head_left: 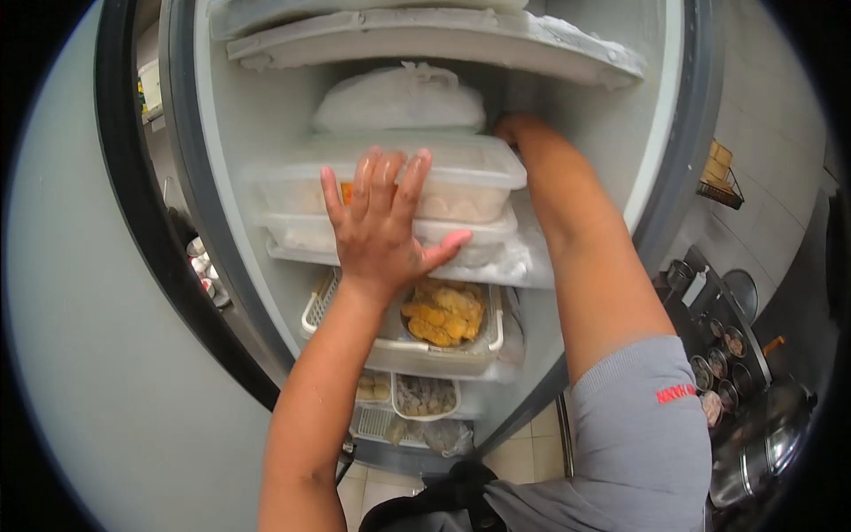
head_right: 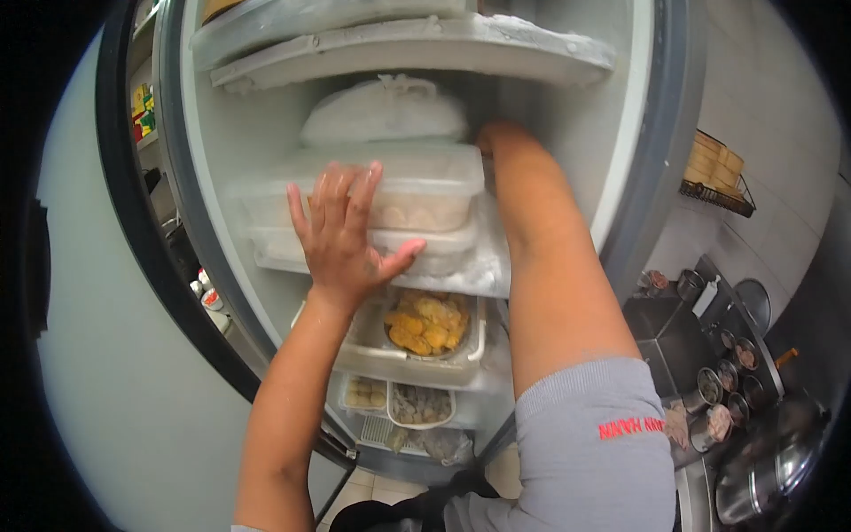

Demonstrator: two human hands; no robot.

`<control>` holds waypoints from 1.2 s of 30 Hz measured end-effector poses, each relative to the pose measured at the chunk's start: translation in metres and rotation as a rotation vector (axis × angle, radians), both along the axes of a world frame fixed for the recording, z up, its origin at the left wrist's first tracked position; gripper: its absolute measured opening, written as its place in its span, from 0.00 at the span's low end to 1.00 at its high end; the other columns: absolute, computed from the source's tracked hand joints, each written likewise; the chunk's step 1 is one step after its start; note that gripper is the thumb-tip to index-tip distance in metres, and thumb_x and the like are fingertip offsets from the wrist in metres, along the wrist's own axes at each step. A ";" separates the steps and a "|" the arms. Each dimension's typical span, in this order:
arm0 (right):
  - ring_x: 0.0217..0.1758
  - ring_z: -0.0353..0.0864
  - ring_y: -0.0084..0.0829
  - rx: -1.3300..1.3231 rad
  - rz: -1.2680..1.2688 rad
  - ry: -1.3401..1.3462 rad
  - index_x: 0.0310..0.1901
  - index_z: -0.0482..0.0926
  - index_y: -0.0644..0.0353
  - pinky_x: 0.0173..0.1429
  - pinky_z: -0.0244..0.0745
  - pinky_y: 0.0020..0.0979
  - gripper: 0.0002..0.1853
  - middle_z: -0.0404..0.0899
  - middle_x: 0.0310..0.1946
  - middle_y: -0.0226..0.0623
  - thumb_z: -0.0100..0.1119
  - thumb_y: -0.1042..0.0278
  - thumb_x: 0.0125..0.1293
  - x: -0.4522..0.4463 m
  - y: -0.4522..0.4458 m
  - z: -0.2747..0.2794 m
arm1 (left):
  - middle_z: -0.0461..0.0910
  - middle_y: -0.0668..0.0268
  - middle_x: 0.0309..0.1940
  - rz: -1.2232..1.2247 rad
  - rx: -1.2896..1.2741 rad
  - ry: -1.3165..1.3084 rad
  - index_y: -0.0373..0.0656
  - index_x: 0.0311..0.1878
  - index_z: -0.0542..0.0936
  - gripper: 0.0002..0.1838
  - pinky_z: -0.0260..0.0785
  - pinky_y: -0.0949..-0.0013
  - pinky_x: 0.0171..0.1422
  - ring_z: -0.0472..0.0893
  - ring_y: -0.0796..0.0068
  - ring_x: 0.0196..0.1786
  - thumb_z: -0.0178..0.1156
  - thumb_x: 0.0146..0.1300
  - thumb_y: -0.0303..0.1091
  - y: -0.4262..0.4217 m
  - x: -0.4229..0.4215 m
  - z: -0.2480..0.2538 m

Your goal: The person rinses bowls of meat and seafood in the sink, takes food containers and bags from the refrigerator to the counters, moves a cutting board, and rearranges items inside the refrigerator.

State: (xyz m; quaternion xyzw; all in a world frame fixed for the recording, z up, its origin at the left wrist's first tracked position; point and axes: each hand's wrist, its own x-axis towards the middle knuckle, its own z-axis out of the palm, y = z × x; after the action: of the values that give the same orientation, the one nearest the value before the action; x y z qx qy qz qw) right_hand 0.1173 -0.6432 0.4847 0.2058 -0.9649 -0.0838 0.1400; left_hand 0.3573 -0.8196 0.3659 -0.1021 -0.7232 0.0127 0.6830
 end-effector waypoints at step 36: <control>0.58 0.75 0.48 -0.151 0.031 0.288 0.53 0.77 0.55 0.55 0.69 0.56 0.20 0.77 0.54 0.45 0.51 0.57 0.61 0.064 0.025 -0.074 | 0.70 0.69 0.60 -0.166 0.035 -0.055 0.57 0.67 0.66 0.42 0.35 0.42 0.74 0.63 0.65 0.68 0.61 0.49 0.65 -0.007 0.009 -0.002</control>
State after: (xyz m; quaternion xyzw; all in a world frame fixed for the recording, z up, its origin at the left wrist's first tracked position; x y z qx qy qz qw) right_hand 0.1818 -0.6184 0.4107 0.1956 -0.9351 -0.0375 0.2931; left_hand 0.3665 -0.8265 0.3640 -0.1501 -0.7310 -0.0595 0.6630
